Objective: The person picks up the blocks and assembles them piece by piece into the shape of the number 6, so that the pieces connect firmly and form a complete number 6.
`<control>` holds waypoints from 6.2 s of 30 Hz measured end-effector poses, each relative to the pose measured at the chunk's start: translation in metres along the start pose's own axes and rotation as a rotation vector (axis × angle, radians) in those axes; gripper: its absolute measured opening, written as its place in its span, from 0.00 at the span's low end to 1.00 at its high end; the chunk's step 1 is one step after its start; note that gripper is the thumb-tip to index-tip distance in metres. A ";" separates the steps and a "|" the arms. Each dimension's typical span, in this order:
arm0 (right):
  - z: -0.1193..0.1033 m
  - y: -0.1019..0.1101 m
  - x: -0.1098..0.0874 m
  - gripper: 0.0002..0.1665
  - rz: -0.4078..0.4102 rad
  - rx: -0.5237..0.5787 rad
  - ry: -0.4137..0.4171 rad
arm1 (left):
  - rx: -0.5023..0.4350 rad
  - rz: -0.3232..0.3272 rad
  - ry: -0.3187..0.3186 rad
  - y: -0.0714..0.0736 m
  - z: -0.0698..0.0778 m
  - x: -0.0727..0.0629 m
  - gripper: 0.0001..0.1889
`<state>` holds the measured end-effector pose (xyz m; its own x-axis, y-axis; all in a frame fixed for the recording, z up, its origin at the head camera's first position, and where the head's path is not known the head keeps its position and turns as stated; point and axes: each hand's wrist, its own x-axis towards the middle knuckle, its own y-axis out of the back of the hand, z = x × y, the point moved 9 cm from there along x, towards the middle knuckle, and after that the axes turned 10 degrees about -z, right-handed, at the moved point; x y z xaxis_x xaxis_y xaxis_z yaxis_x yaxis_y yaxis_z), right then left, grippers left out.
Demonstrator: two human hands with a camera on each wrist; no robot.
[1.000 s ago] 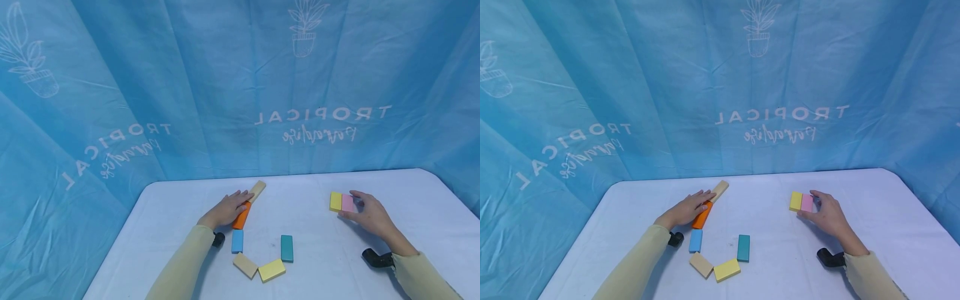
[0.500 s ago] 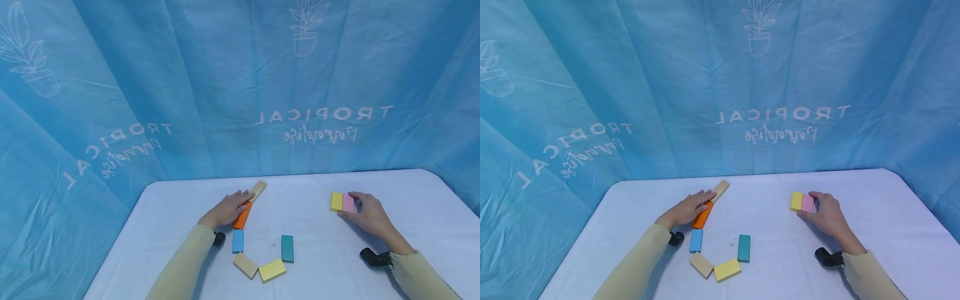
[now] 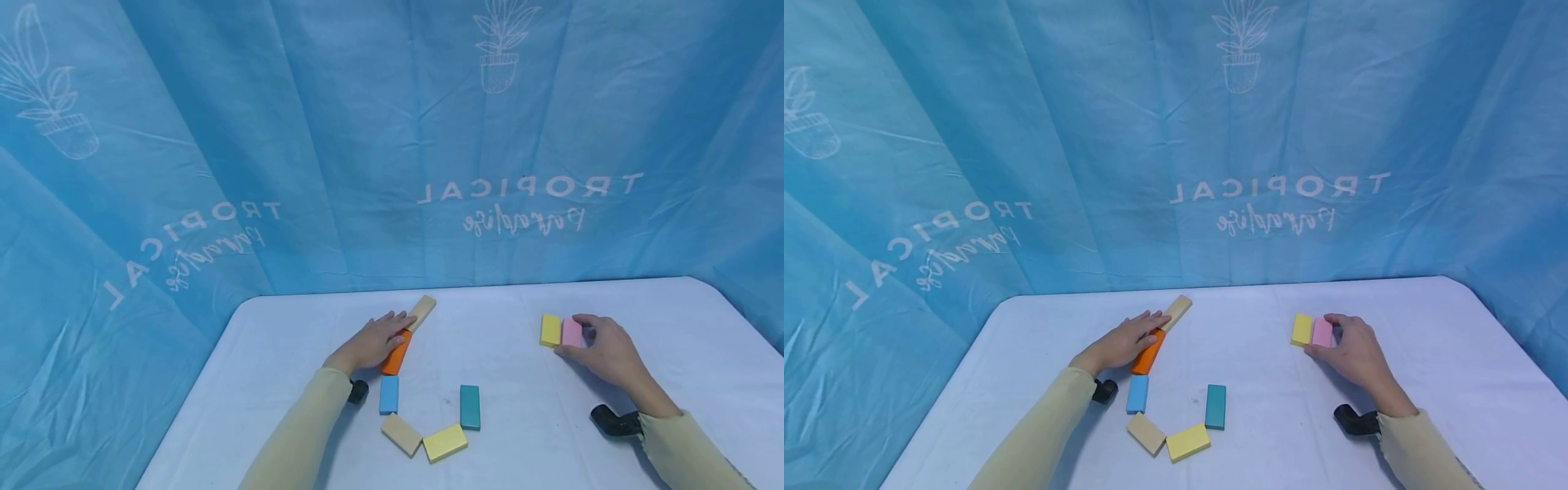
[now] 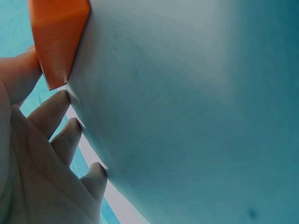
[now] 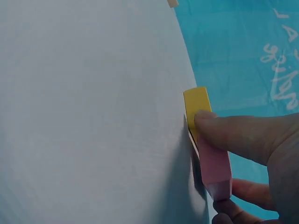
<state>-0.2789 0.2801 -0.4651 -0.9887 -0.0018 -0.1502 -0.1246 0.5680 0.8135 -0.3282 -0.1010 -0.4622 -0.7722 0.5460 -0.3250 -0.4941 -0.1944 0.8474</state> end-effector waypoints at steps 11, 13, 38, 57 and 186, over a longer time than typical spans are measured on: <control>-0.008 0.015 -0.007 0.49 -0.001 0.032 0.016 | 0.009 0.000 0.000 0.001 0.001 0.000 0.26; -0.011 0.016 -0.009 0.49 -0.003 0.040 0.020 | 0.004 0.000 -0.002 0.001 0.002 0.000 0.26; -0.058 0.012 -0.020 0.46 0.030 0.030 0.204 | -0.008 0.006 -0.007 0.000 0.001 0.000 0.26; -0.099 -0.013 -0.017 0.45 -0.035 0.049 0.276 | -0.005 0.000 0.011 -0.001 -0.002 0.001 0.26; -0.155 -0.101 0.010 0.31 -0.468 0.059 0.483 | 0.003 -0.003 0.019 -0.002 -0.003 0.000 0.26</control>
<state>-0.2891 0.0947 -0.4618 -0.7597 -0.6186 -0.2004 -0.5580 0.4619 0.6894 -0.3288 -0.1035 -0.4649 -0.7781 0.5310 -0.3354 -0.4953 -0.1904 0.8476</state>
